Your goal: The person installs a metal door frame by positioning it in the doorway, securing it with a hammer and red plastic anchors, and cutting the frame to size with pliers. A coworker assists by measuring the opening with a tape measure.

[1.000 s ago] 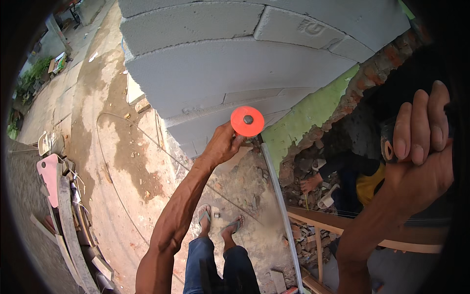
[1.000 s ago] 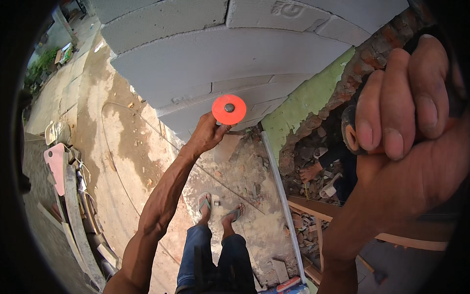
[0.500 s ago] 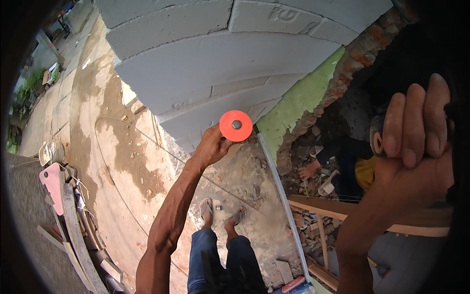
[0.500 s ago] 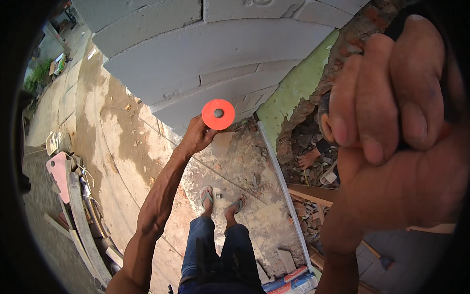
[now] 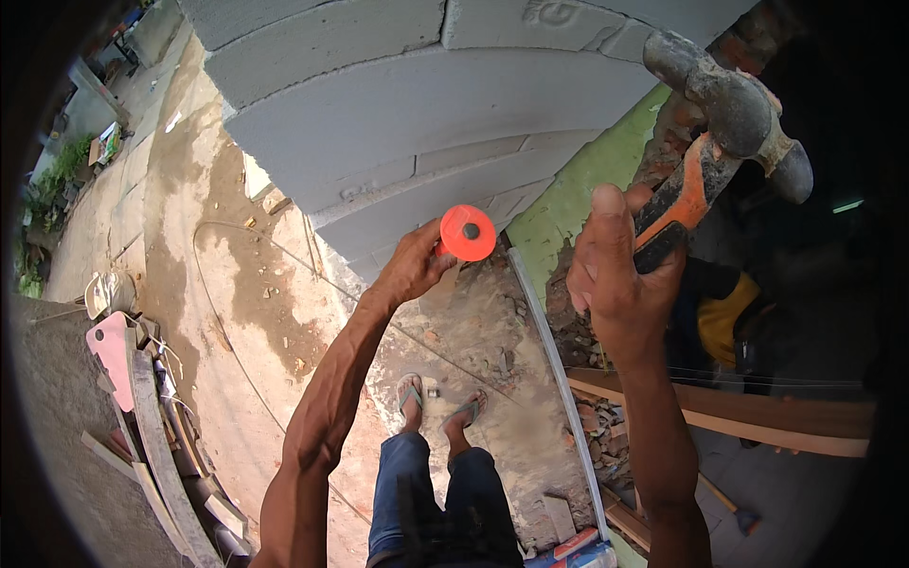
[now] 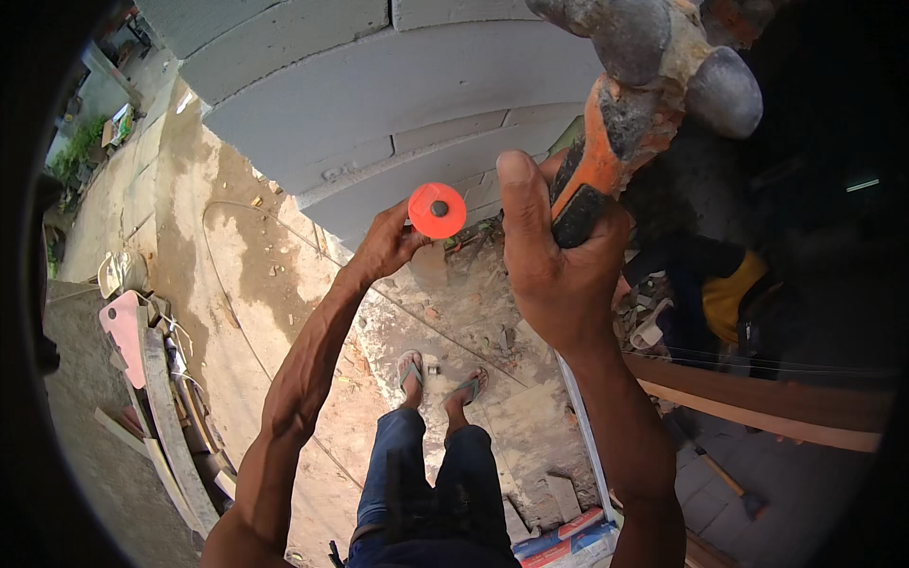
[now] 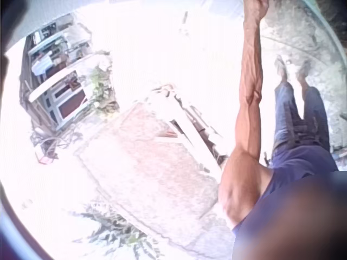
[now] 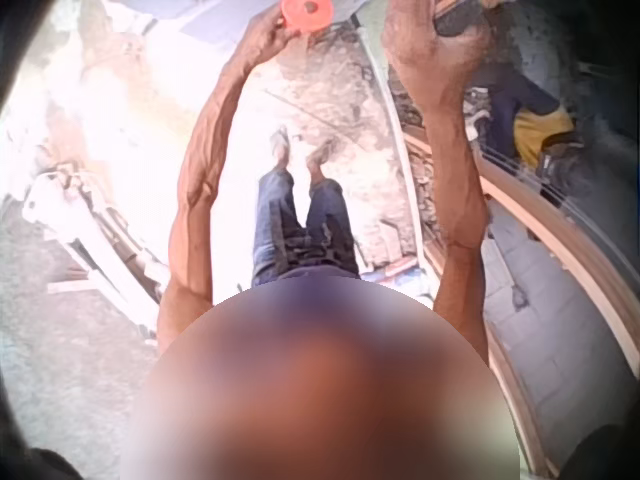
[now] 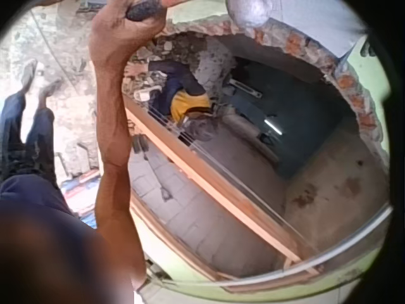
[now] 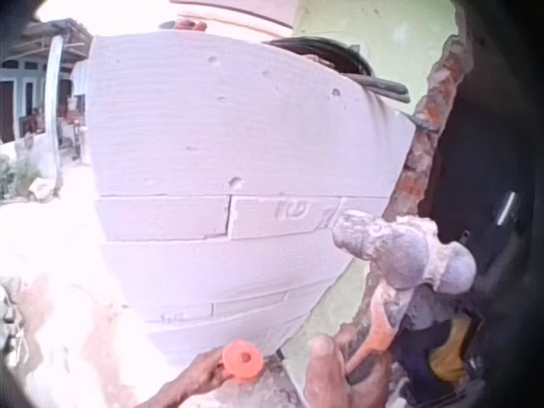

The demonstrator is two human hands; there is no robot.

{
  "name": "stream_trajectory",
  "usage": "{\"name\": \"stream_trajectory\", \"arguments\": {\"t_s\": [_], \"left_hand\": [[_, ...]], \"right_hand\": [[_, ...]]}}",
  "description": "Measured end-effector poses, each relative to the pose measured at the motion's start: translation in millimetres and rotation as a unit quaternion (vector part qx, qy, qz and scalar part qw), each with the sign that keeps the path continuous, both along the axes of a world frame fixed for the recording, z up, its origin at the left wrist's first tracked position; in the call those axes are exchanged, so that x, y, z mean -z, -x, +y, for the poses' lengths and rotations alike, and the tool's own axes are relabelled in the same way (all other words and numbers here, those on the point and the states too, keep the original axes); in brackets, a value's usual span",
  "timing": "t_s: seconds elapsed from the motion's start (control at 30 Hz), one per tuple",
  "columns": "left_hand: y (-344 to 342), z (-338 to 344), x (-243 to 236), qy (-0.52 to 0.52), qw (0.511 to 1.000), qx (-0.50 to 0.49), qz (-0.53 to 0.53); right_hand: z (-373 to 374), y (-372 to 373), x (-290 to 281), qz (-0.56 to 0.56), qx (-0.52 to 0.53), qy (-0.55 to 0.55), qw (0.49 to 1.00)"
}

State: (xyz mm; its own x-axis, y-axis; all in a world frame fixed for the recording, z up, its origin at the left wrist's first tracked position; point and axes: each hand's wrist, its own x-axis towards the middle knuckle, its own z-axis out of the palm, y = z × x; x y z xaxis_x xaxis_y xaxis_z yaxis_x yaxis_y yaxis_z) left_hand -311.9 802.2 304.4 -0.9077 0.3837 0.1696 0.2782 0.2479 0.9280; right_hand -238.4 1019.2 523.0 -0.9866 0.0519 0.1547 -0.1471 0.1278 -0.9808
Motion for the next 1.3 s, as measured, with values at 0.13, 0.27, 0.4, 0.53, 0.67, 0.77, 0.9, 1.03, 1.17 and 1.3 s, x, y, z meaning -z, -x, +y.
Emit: {"name": "stream_trajectory", "arguments": {"t_s": [0.13, 0.27, 0.4, 0.53, 0.67, 0.77, 0.9, 1.03, 1.17, 1.3], "left_hand": [[6.1, -3.8, 4.7, 0.002, 1.0, -0.004, -0.026], [19.1, -10.5, 6.3, 0.045, 0.998, -0.032, -0.012], [23.3, 2.6, 1.0, 0.028, 0.998, -0.001, -0.056], [16.2, 18.5, 5.9, 0.059, 0.996, 0.061, -0.033], [17.7, -8.0, 32.8, -0.116, 0.959, 0.032, -0.257], [16.0, -16.0, 60.0, -0.054, 0.921, 0.038, -0.383], [9.9, -4.2, 80.8, 0.012, 0.921, 0.02, -0.389], [12.7, -8.6, 85.5, 0.007, 0.927, 0.088, -0.364], [19.6, -14.5, 91.8, -0.006, 0.936, 0.123, -0.33], [18.5, -10.7, 91.1, 0.051, 0.952, 0.161, -0.256]], "right_hand": [[-16.6, 0.2, 76.0, -0.215, -0.124, -0.216, 0.944], [-2.9, -0.4, 104.7, -0.353, -0.084, -0.094, 0.927], [-9.9, 46.2, 124.7, -0.176, -0.025, -0.082, 0.981], [-19.5, 66.2, 152.2, -0.198, -0.005, -0.038, 0.979], [-18.4, 58.7, 159.3, -0.207, 0.005, -0.023, 0.978], [-20.9, 60.3, 153.8, -0.221, 0.006, -0.044, 0.974], [-22.6, 63.0, 149.2, -0.173, 0.005, -0.167, 0.971], [-14.1, 51.8, 151.6, -0.158, 0.002, -0.198, 0.967], [-11.6, 32.3, 155.1, -0.097, -0.048, -0.23, 0.967], [-16.9, -1.1, 160.8, -0.003, -0.053, -0.265, 0.963]]}}
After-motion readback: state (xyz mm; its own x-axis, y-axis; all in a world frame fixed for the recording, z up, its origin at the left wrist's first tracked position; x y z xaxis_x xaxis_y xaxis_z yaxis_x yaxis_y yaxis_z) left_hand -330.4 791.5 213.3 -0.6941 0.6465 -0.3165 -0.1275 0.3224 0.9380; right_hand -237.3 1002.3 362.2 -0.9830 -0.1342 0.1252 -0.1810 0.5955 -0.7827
